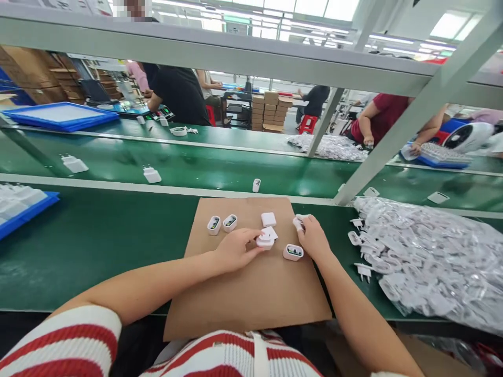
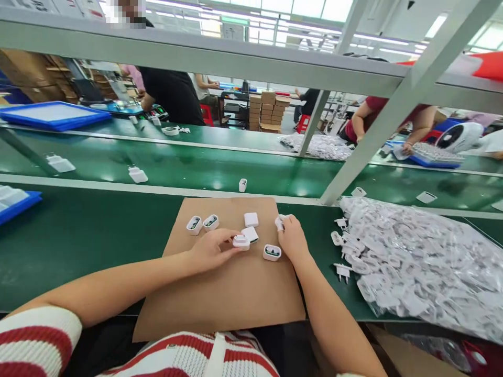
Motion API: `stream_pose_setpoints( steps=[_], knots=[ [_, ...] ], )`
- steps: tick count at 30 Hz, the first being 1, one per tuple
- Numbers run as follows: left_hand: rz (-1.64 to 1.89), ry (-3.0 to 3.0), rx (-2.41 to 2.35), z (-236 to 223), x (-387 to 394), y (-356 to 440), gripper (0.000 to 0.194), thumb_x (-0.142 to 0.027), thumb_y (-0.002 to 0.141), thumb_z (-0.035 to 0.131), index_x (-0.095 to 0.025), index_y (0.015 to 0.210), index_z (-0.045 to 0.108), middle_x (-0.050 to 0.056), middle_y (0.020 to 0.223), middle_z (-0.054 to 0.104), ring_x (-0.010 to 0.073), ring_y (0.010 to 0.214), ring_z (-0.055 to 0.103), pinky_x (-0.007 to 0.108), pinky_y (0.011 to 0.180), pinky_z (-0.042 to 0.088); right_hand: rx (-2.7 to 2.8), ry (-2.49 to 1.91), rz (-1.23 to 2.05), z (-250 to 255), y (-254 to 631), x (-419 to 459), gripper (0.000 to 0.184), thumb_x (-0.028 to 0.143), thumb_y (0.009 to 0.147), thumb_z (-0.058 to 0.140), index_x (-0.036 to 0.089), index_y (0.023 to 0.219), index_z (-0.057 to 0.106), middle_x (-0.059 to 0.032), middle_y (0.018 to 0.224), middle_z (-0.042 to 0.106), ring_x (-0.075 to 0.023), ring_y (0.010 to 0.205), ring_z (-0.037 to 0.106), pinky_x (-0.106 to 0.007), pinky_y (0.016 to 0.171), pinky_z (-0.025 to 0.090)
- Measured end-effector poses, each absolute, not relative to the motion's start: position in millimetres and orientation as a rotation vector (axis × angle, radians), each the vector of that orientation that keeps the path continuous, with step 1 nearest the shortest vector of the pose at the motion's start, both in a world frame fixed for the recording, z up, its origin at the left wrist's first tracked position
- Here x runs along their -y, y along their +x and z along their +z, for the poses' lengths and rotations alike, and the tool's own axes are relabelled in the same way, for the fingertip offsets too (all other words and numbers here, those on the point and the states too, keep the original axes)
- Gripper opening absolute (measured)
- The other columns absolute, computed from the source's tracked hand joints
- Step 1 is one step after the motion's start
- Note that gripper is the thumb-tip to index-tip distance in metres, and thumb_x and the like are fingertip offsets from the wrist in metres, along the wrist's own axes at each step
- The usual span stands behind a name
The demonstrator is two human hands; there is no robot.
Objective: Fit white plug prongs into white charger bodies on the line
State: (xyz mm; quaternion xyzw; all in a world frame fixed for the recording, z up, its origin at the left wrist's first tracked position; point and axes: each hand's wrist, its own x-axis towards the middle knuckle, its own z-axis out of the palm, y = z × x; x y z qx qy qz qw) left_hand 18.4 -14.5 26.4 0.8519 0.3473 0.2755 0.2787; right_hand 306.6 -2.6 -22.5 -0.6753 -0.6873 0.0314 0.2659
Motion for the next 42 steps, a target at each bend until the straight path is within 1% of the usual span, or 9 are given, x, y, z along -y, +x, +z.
stream_pose_setpoints(
  steps=[8,17,22,24,27,30,34,37,42],
  knots=[
    [0.83,2.101,-1.584,87.4,-115.7,12.2,0.033,-0.032,0.083,0.072,-0.017,0.111,0.067,0.006,0.106,0.073,0.0205,0.092,0.066,0.029,0.082,0.05,1.728,-1.814,0.26,-30.7,330.8,-3.2,0.027,0.025,0.089,0.055,0.016,0.108,0.071,-0.0109,0.106,0.071,-0.025,0.095,0.065,-0.038,0.086,0.051],
    [0.767,1.875,-2.007,82.7,-209.8,-8.6,0.018,-0.022,0.076,0.07,-0.016,0.075,0.053,0.008,0.081,0.067,0.0218,0.084,0.062,0.032,0.073,0.042,1.681,-1.835,0.239,-20.0,329.1,-6.5,0.032,0.018,0.086,0.054,0.015,0.108,0.077,-0.0097,0.101,0.064,-0.0202,0.086,0.062,-0.033,0.08,0.049],
    [0.801,2.074,-1.955,74.0,-203.6,5.8,0.033,-0.037,0.097,0.05,-0.012,0.077,0.055,0.002,0.09,0.066,0.0171,0.111,0.053,0.031,0.094,0.038,1.223,-1.601,0.584,-9.5,324.6,-11.9,0.038,0.044,0.079,0.07,0.016,0.103,0.076,-0.0065,0.091,0.069,-0.0162,0.07,0.06,-0.033,0.073,0.052],
    [0.745,2.175,-1.908,69.5,-201.6,15.9,0.038,-0.047,0.094,0.059,-0.011,0.082,0.058,0.003,0.098,0.068,0.0197,0.115,0.052,0.031,0.097,0.038,0.995,-1.435,0.826,-2.6,322.1,-13.1,0.044,0.046,0.07,0.078,0.016,0.103,0.075,-0.0046,0.087,0.071,-0.0147,0.068,0.06,-0.032,0.07,0.053],
    [0.503,2.212,-1.873,68.8,-205.2,29.4,0.046,-0.053,0.083,0.072,-0.008,0.081,0.061,0.005,0.092,0.069,0.0208,0.102,0.057,0.029,0.089,0.042,0.767,-1.227,1.097,7.1,320.2,-13.5,0.046,0.042,0.057,0.086,0.016,0.094,0.074,-0.0011,0.078,0.07,-0.0116,0.065,0.059,-0.028,0.067,0.052],
    [0.364,2.226,-1.818,80.4,-204.1,39.1,0.043,-0.045,0.088,0.066,-0.002,0.084,0.066,0.007,0.084,0.068,0.0194,0.088,0.06,0.028,0.081,0.043,0.658,-1.133,1.25,12.3,320.5,-12.5,0.046,0.039,0.051,0.09,0.017,0.087,0.074,0.0006,0.074,0.069,-0.0087,0.062,0.056,-0.024,0.063,0.049],
    [0.454,2.344,-1.622,101.0,-156.4,45.6,0.044,-0.045,0.093,0.061,-0.009,0.116,0.07,0.005,0.104,0.07,0.0216,0.094,0.062,0.029,0.082,0.043,0.704,-1.087,1.312,15.8,318.1,-7.3,0.044,0.038,0.053,0.091,0.018,0.088,0.075,0.0007,0.077,0.069,-0.0077,0.062,0.054,-0.023,0.062,0.047],
    [0.453,2.457,-1.311,97.4,-89.9,44.8,0.039,-0.045,0.089,0.066,-0.02,0.117,0.073,0.002,0.105,0.071,0.0235,0.096,0.064,0.031,0.086,0.046,0.864,-1.106,1.216,19.7,311.9,1.1,0.039,0.04,0.061,0.087,0.02,0.093,0.076,-0.0007,0.083,0.07,-0.0092,0.066,0.054,-0.025,0.061,0.046],
    [0.371,2.527,-0.853,51.5,-8.3,34.9,0.038,-0.044,0.094,0.054,-0.022,0.12,0.071,0.011,0.105,0.071,0.0317,0.102,0.064,0.045,0.099,0.045,1.224,-1.176,1.004,22.0,296.6,17.3,0.03,0.044,0.074,0.08,0.026,0.098,0.077,-0.0028,0.096,0.068,-0.0149,0.08,0.06,-0.026,0.058,0.046]
  ],
)
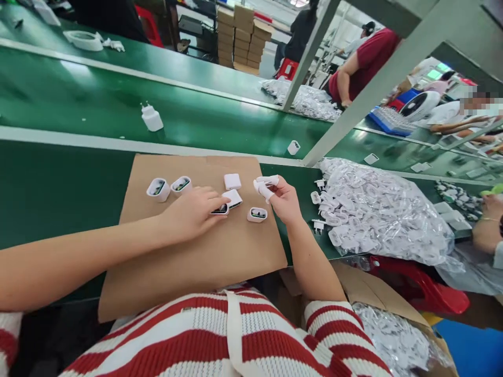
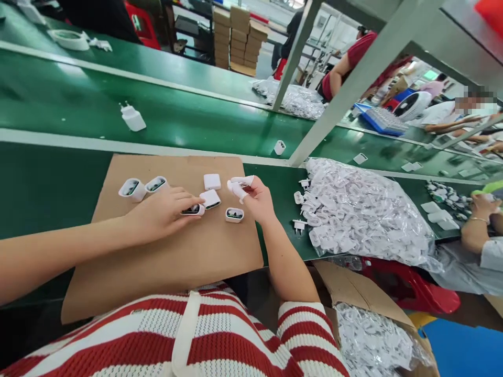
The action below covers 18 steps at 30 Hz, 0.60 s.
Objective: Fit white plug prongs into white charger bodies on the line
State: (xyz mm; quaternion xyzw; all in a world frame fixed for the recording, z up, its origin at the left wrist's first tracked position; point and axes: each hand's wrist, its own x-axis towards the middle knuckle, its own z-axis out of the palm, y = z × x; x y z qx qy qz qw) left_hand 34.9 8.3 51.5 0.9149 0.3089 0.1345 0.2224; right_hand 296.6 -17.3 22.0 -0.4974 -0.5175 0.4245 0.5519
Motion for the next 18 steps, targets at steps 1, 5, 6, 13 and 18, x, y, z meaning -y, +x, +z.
stream_pose_setpoints(
  steps=[1,5,6,13,18],
  knots=[
    [0.378,2.491,-0.879,40.5,-2.0,32.1,0.039,-0.044,0.094,0.054,-0.022,0.122,0.07,0.011,0.104,0.071,0.0321,0.101,0.064,0.046,0.099,0.045,1.274,-1.178,0.996,21.3,292.7,20.0,0.029,0.043,0.075,0.079,0.026,0.099,0.077,-0.0029,0.097,0.068,-0.0157,0.082,0.062,-0.027,0.061,0.048],
    [0.583,2.242,-0.972,6.3,3.0,19.9,0.059,-0.052,0.086,0.069,-0.021,0.135,0.06,0.01,0.114,0.069,0.0306,0.107,0.062,0.04,0.097,0.048,1.47,-1.221,0.949,22.2,273.6,31.8,0.022,0.038,0.082,0.074,0.025,0.1,0.076,-0.0029,0.097,0.068,-0.0163,0.087,0.063,-0.032,0.08,0.054],
    [0.635,2.194,-0.965,1.3,2.5,17.3,0.058,-0.053,0.084,0.072,-0.021,0.131,0.061,0.009,0.114,0.068,0.029,0.106,0.062,0.038,0.093,0.049,1.554,-1.24,0.893,24.5,267.8,35.5,0.02,0.035,0.084,0.072,0.025,0.101,0.075,-0.0028,0.097,0.067,-0.016,0.086,0.063,-0.032,0.081,0.053],
    [0.786,2.144,-0.832,-7.4,5.1,12.2,0.027,-0.044,0.089,0.069,-0.017,0.091,0.067,0.005,0.09,0.066,0.0218,0.086,0.06,0.033,0.079,0.046,2.294,-1.275,0.37,42.7,224.9,51.2,0.03,0.014,0.092,0.051,0.021,0.114,0.07,-0.0097,0.107,0.062,-0.0243,0.105,0.058,-0.038,0.09,0.05],
    [0.778,2.119,-0.786,-7.5,4.8,12.2,0.028,-0.044,0.09,0.067,-0.017,0.088,0.068,0.007,0.088,0.065,0.0231,0.087,0.059,0.035,0.08,0.046,2.438,-1.331,0.255,40.1,212.8,45.9,0.032,0.007,0.086,0.048,0.019,0.108,0.069,-0.0094,0.097,0.056,-0.0254,0.098,0.054,-0.038,0.085,0.048]
  ],
)
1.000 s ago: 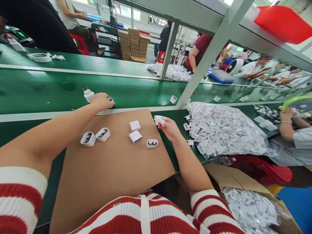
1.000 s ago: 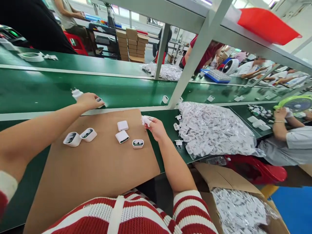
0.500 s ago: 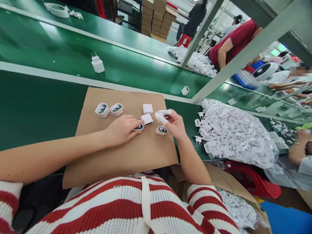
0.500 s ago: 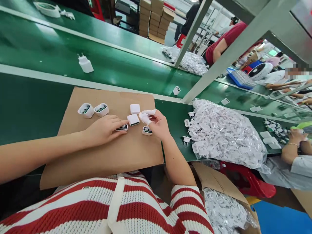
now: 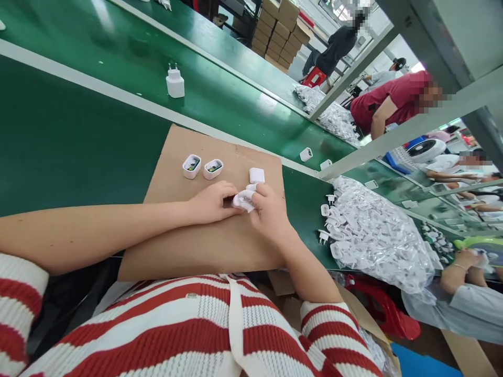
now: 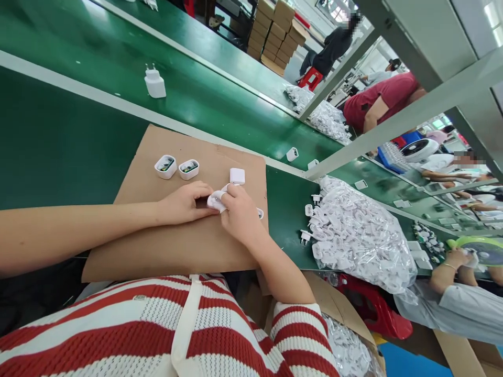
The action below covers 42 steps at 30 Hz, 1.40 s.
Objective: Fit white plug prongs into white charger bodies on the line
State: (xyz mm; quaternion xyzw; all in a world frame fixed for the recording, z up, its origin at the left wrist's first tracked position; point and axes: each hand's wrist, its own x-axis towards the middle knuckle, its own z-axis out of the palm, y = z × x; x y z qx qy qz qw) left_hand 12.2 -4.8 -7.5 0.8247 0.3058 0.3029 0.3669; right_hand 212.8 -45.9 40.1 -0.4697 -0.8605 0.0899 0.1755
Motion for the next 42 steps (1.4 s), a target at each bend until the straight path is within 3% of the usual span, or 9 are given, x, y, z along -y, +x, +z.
stream_pose_setpoints(
  steps=[10,21,26,29,32,36,39,42],
  knots=[
    [0.794,2.104,-0.761,-10.5,3.9,12.3,0.024,-0.04,0.088,0.068,-0.017,0.083,0.067,0.006,0.086,0.063,0.0223,0.086,0.058,0.034,0.077,0.045,2.508,-1.308,0.125,42.9,205.2,50.8,0.029,-0.002,0.079,0.046,0.02,0.088,0.062,-0.0089,0.094,0.052,-0.0257,0.093,0.047,-0.039,0.081,0.044],
    [0.771,2.053,-0.849,-6.4,2.3,11.7,0.032,-0.05,0.085,0.072,-0.018,0.092,0.074,0.006,0.095,0.067,0.0225,0.091,0.063,0.033,0.082,0.049,2.202,-1.273,0.436,25.9,208.0,41.7,0.024,-0.002,0.069,0.047,0.022,0.07,0.048,-0.0041,0.085,0.045,-0.0207,0.085,0.048,-0.032,0.072,0.041],
    [0.733,2.122,-0.885,-3.7,-0.4,12.6,0.034,-0.053,0.087,0.069,-0.02,0.09,0.074,0.004,0.096,0.068,0.0223,0.09,0.064,0.032,0.083,0.049,2.129,-1.327,0.417,25.1,205.6,35.6,0.027,0.0,0.068,0.048,0.023,0.065,0.034,-0.0014,0.082,0.043,-0.0167,0.077,0.045,-0.03,0.067,0.036],
    [0.727,2.195,-0.944,-4.9,-2.7,12.0,0.033,-0.053,0.087,0.068,-0.021,0.091,0.073,0.004,0.099,0.068,0.0231,0.091,0.063,0.033,0.083,0.048,2.103,-1.359,0.37,26.7,201.7,35.1,0.025,0.001,0.069,0.05,0.022,0.065,0.038,-0.0012,0.082,0.045,-0.0163,0.076,0.045,-0.029,0.065,0.035],
    [0.716,2.247,-0.954,-4.5,-6.6,11.1,0.032,-0.052,0.087,0.066,-0.02,0.092,0.07,0.005,0.098,0.067,0.0247,0.093,0.062,0.034,0.081,0.049,2.079,-1.442,0.342,32.3,194.1,38.5,0.018,0.003,0.072,0.053,0.02,0.072,0.051,-0.0025,0.085,0.051,-0.0187,0.082,0.05,-0.03,0.068,0.038],
    [0.656,2.27,-0.951,-2.8,-8.1,11.5,0.032,-0.053,0.088,0.064,-0.021,0.092,0.069,0.005,0.099,0.068,0.026,0.096,0.063,0.037,0.084,0.049,1.985,-1.516,0.343,37.1,196.2,49.2,0.025,0.006,0.077,0.057,0.019,0.097,0.064,-0.0049,0.098,0.064,-0.0223,0.096,0.057,-0.034,0.085,0.045],
    [0.643,2.221,-1.029,-5.2,-6.4,11.5,0.038,-0.054,0.085,0.069,-0.024,0.108,0.069,0.004,0.109,0.069,0.0264,0.102,0.064,0.038,0.089,0.051,1.812,-1.593,0.224,30.8,229.9,60.8,0.032,0.022,0.089,0.059,0.019,0.121,0.062,-0.009,0.114,0.067,-0.0248,0.107,0.058,-0.038,0.096,0.046],
    [0.651,2.163,-1.049,-9.4,-6.5,10.3,0.05,-0.052,0.081,0.074,-0.026,0.123,0.064,0.004,0.121,0.067,0.0263,0.106,0.065,0.039,0.093,0.053,1.531,-1.907,-0.063,16.7,291.7,73.7,0.046,0.03,0.098,0.048,0.014,0.141,0.051,-0.0176,0.134,0.058,-0.0289,0.126,0.051,-0.044,0.109,0.04]
  ],
)
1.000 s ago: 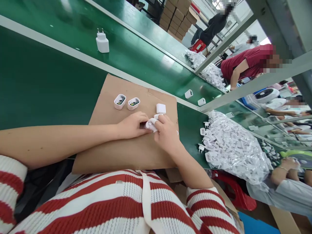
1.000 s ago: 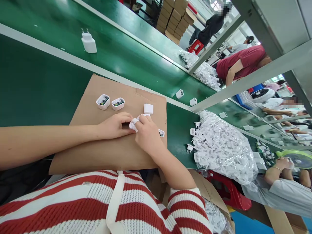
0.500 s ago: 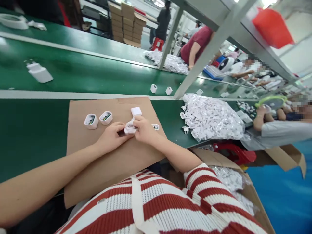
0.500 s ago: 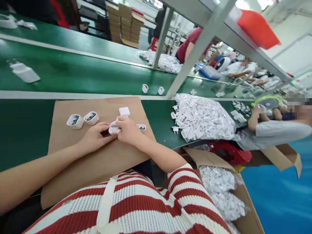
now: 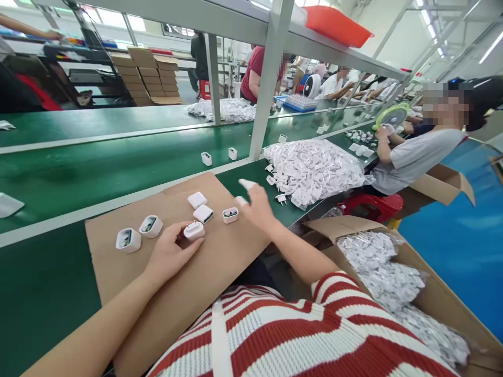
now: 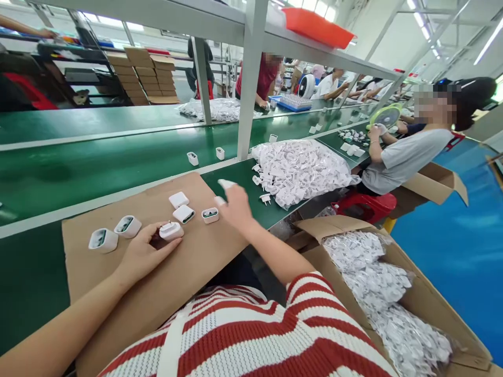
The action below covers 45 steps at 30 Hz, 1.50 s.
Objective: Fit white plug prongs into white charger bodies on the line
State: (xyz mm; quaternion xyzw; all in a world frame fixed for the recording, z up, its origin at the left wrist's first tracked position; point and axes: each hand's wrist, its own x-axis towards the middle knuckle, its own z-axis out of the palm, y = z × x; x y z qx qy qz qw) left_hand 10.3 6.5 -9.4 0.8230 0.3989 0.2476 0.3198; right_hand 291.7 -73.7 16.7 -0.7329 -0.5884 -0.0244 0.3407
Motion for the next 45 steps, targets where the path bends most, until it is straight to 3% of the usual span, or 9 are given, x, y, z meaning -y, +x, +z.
stream_pose_setpoints(
  steps=[3,8,14,19,26,32,39,42,45],
  knots=[
    [0.649,2.196,-1.01,-12.9,-10.2,9.0,0.046,-0.052,0.082,0.072,-0.025,0.119,0.064,0.005,0.12,0.067,0.0271,0.105,0.065,0.04,0.093,0.054,1.234,-2.557,-0.151,3.6,357.7,83.8,0.051,0.036,0.098,0.047,0.002,0.135,0.053,-0.0268,0.142,0.05,-0.0367,0.141,0.038,-0.049,0.118,0.029],
    [0.643,2.258,-0.974,-16.3,-16.8,8.1,0.039,-0.051,0.084,0.07,-0.025,0.113,0.066,0.005,0.117,0.068,0.0284,0.107,0.064,0.042,0.094,0.054,0.991,-2.812,-0.126,4.8,431.2,74.0,0.059,0.03,0.089,0.054,-0.004,0.136,0.049,-0.0318,0.151,0.039,-0.0458,0.15,0.021,-0.058,0.12,0.019],
    [0.621,2.254,-0.93,-10.1,-12.0,5.9,0.038,-0.049,0.088,0.068,-0.024,0.115,0.064,0.008,0.121,0.066,0.0295,0.111,0.062,0.045,0.097,0.053,0.901,-2.905,0.016,30.3,483.8,31.5,0.08,0.052,0.085,0.059,0.008,0.149,0.041,-0.0271,0.152,0.04,-0.051,0.146,0.023,-0.064,0.111,0.029],
    [0.615,2.244,-0.911,-6.3,-8.9,5.2,0.036,-0.047,0.088,0.068,-0.025,0.117,0.062,0.008,0.12,0.066,0.0299,0.109,0.062,0.048,0.095,0.053,0.999,-2.959,0.048,28.9,486.9,22.4,0.085,0.061,0.083,0.059,0.01,0.148,0.041,-0.0268,0.154,0.034,-0.0478,0.142,0.031,-0.06,0.109,0.033],
    [0.641,2.254,-0.878,-6.4,-8.1,6.8,0.031,-0.046,0.09,0.068,-0.025,0.113,0.065,0.006,0.116,0.067,0.028,0.108,0.062,0.045,0.095,0.052,1.479,-2.819,-0.035,21.0,444.8,51.7,0.064,0.046,0.083,0.063,0.008,0.133,0.052,-0.0227,0.139,0.052,-0.0379,0.132,0.044,-0.05,0.108,0.038],
    [0.657,2.232,-0.85,-6.3,-7.6,7.4,0.029,-0.046,0.094,0.063,-0.025,0.113,0.067,0.006,0.114,0.069,0.0277,0.109,0.062,0.043,0.095,0.051,1.597,-2.736,-0.028,46.9,422.1,42.4,0.033,0.027,0.088,0.057,0.016,0.117,0.066,-0.0164,0.128,0.062,-0.032,0.128,0.048,-0.038,0.095,0.045],
    [0.758,2.208,-0.869,11.9,11.5,12.8,0.026,-0.045,0.095,0.061,-0.025,0.111,0.067,0.007,0.113,0.07,0.0266,0.107,0.063,0.041,0.091,0.053,1.459,-2.72,-0.05,41.4,408.3,-22.0,0.041,0.027,0.094,0.048,0.01,0.128,0.063,-0.0221,0.134,0.06,-0.0363,0.132,0.048,-0.045,0.098,0.045],
    [0.862,2.24,-0.863,42.5,8.6,16.5,0.027,-0.044,0.094,0.064,-0.025,0.113,0.068,0.005,0.116,0.07,0.0244,0.108,0.063,0.037,0.093,0.052,1.379,-2.737,0.093,28.0,413.8,-39.9,0.044,0.032,0.091,0.054,0.01,0.127,0.066,-0.0228,0.131,0.063,-0.0375,0.123,0.058,-0.045,0.094,0.047],
    [0.94,2.23,-1.067,70.9,-28.3,16.9,0.031,-0.045,0.088,0.068,-0.024,0.11,0.07,0.004,0.113,0.071,0.0245,0.103,0.064,0.034,0.086,0.052,1.341,-2.713,0.19,18.3,421.9,-44.3,0.043,0.023,0.084,0.059,0.015,0.125,0.069,-0.0188,0.127,0.068,-0.0328,0.113,0.065,-0.04,0.089,0.049]
  ],
)
